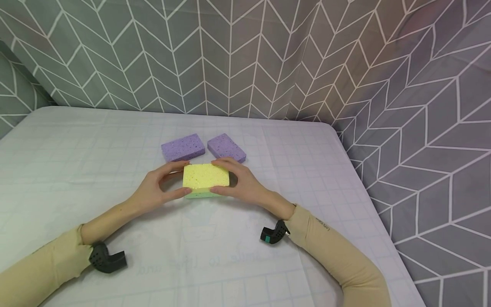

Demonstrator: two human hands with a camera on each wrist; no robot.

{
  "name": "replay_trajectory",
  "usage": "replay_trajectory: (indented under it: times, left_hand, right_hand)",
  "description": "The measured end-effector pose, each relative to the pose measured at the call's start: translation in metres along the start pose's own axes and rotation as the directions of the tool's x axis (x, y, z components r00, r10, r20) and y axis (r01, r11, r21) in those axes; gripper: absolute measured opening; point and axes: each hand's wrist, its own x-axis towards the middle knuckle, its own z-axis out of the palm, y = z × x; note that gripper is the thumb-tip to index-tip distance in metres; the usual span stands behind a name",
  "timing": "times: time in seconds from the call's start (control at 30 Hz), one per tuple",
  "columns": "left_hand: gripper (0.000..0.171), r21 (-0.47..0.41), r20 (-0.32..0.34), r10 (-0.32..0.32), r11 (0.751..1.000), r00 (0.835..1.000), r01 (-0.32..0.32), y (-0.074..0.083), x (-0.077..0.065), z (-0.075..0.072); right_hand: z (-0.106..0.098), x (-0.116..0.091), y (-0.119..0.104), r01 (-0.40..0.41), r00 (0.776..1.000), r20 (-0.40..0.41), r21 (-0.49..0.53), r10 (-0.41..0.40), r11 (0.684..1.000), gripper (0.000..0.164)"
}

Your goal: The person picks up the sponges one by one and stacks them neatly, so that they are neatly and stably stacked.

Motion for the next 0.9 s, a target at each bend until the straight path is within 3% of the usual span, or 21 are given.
replay_trajectory:
  times: [0.63, 0.9]
  left_hand:
    - [0.072, -0.005, -0.006, 0.025, 1.0, 1.0, -0.025, -0.0006, 0.0002, 0.0001]
    - [0.071, -0.004, -0.009, 0.04, 0.999, 0.999, -0.04, -0.0019, 0.0003, 0.0003]
  right_hand:
    - [-0.0012, -0.0001, -0.0005, -0.01, 1.0, 0.008, -0.032, 0.01, 0.999, 0.067]
    - [-0.0004, -0.0005, 0.0, 0.025, 1.0, -0.009, -0.058, -0.026, 0.998, 0.065]
